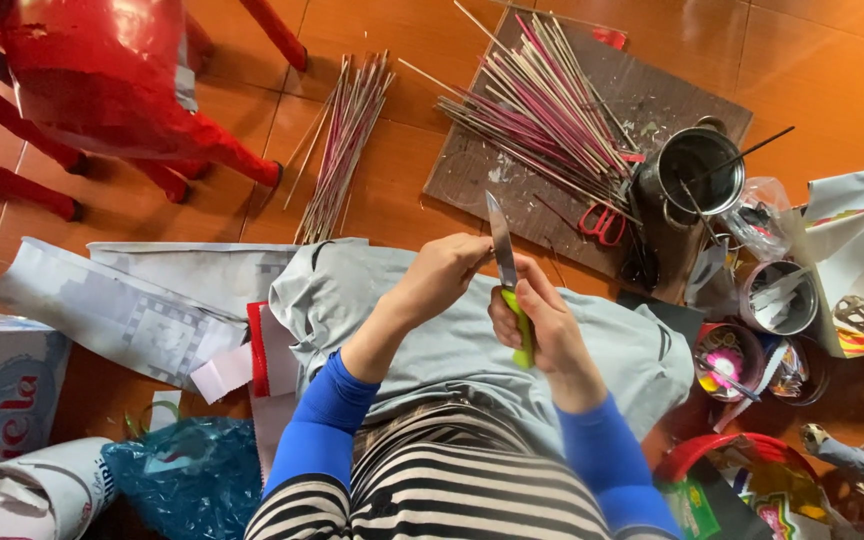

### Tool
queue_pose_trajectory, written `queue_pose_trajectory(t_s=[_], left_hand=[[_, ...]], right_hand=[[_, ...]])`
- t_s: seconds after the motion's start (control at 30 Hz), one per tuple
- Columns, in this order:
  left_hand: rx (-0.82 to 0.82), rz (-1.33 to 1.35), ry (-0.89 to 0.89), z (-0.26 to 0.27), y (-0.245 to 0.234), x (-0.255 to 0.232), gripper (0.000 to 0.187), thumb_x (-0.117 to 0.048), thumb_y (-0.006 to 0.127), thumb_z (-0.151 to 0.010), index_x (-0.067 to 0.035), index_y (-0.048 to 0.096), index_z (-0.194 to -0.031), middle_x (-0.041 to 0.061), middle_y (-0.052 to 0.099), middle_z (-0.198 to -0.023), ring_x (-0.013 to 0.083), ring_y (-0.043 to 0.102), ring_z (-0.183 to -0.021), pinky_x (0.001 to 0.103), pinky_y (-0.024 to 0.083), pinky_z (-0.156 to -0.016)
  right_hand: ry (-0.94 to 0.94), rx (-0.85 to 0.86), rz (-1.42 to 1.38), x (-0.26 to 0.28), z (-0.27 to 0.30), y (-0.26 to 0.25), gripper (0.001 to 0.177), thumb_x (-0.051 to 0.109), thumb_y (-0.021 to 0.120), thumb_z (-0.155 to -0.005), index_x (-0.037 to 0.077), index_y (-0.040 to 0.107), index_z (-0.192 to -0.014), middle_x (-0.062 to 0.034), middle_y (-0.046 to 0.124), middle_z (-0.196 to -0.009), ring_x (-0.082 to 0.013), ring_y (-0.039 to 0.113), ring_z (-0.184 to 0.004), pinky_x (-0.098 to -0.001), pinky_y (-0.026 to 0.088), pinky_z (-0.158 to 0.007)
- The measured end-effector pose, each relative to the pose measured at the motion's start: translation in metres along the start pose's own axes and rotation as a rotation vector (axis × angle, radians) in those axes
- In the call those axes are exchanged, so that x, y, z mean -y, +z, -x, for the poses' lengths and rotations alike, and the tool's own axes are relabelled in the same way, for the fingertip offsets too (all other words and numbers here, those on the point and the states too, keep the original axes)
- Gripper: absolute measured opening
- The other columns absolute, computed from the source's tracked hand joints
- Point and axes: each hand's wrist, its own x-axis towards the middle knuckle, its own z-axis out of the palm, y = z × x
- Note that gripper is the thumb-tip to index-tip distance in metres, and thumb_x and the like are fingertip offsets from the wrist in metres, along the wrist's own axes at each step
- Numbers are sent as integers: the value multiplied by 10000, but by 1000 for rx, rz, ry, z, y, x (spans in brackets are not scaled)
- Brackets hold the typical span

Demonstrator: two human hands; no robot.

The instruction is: The person is using a knife to shave and sharpen thin bamboo sticks.

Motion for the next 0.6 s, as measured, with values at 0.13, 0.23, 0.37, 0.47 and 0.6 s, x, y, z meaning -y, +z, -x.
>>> queue_pose_trajectory(t_s=[0.13, 0.23, 0.37, 0.47, 0.6], left_hand=[[-26, -9, 68, -1, 2, 3, 224, 48, 626, -873, -57, 636, -1071, 151, 624, -837, 358, 620, -798, 439, 508, -698], [-62, -3, 110, -2, 2, 5, 255, 58, 609, -860, -42, 635, -1094, 155, 631, -841, 370, 615, -805, 448, 507, -708], [-18, -15, 115, -3, 2, 13, 259, 43, 623, -890, -47, 647, -1132, 169, 659, -883, 376, 632, -834, 449, 512, -724], [6, 13, 135, -7, 0, 19, 275, 45, 623, -910, -43, 660, -1168, 174, 682, -935, 371, 644, -869, 434, 524, -747], [52, 282, 76, -12, 5, 37, 174, -32, 706, -958, -14, 706, -1131, 133, 696, -919, 261, 667, -841, 348, 542, -738]], right_hand=[[-12, -36, 30, -1, -1, 3, 298, 266, 441, -1111, 119, 467, -1369, -53, 427, -714, -120, 384, -556, -264, 353, -502], [-26, -65, 36, -3, -3, -2, 251, 262, 435, -1128, 110, 475, -1324, -41, 405, -709, -121, 371, -557, -262, 342, -498], [5, -56, 0, 1, -7, -2, 207, 269, 424, -1144, 113, 478, -1270, -36, 398, -718, -116, 363, -556, -261, 336, -496], [8, -80, 12, 6, -7, 3, 229, 280, 421, -1132, 118, 486, -1280, -33, 395, -708, -107, 357, -550, -251, 328, -487], [-48, -41, -68, 8, -2, 1, 237, 272, 429, -1135, 121, 480, -1309, -47, 415, -721, -113, 365, -571, -251, 328, -497]])
